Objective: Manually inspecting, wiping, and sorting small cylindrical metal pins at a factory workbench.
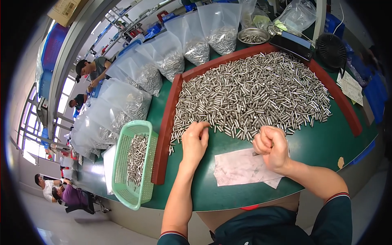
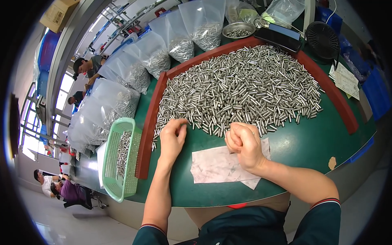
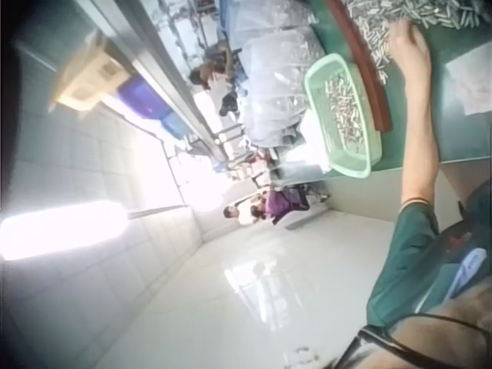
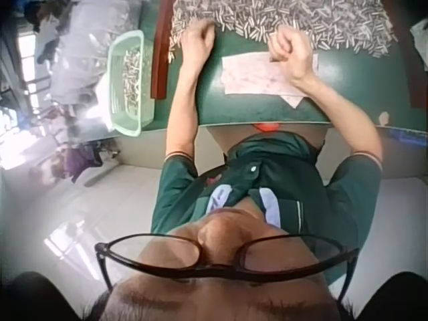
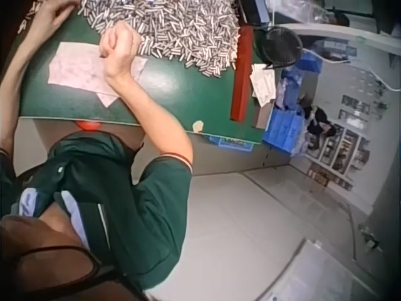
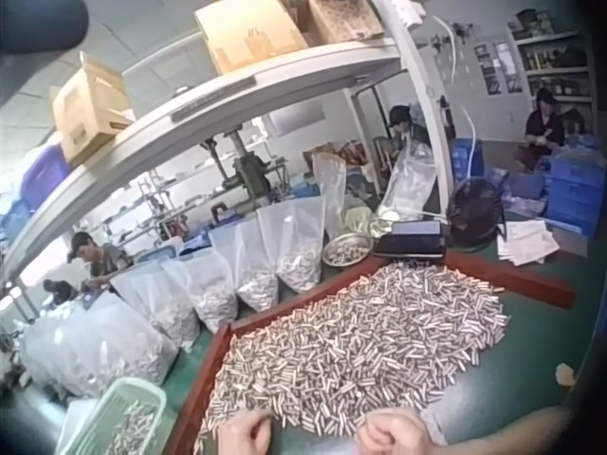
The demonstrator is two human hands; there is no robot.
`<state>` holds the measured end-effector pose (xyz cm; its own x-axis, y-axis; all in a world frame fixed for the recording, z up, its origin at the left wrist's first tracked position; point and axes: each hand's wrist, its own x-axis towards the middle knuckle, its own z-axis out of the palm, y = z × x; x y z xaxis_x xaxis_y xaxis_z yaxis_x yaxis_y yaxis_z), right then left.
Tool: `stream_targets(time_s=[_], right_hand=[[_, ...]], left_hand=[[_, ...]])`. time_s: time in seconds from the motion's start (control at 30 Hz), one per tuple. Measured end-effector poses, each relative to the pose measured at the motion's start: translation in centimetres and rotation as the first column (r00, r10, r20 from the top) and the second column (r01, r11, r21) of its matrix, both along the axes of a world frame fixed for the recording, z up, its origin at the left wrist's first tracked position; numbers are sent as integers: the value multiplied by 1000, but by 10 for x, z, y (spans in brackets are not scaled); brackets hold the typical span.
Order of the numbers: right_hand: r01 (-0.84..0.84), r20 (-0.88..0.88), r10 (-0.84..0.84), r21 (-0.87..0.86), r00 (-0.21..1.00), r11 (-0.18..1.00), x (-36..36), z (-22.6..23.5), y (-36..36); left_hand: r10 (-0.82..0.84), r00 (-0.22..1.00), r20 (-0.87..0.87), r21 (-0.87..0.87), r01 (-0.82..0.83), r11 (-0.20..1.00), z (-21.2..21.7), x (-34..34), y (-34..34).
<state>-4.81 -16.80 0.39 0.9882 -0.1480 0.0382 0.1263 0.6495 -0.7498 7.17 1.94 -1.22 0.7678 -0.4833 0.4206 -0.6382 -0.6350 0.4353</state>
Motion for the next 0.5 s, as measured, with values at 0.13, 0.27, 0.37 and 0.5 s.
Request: stream_targets(time_s=[0.13, 0.27, 0.37, 0.5], right_hand=[[4, -4, -4, 11, 1000, 1000, 1, -1, -1], [3, -16, -3, 26, 1000, 1000, 1, 0, 0], [5, -21, -4, 37, 1000, 999, 1, -1, -2], [5, -28, -4, 46, 1000, 999, 2, -1, -3]], left_hand=[[0, 1000, -2, 128, 0, 992, 3, -1, -3], [-27, 991, -130, 74, 37, 997, 4, -5, 2], [-205, 787, -582, -318, 12, 948, 10, -11, -1], [-697, 157, -699, -711, -251, 657, 15, -21, -5]])
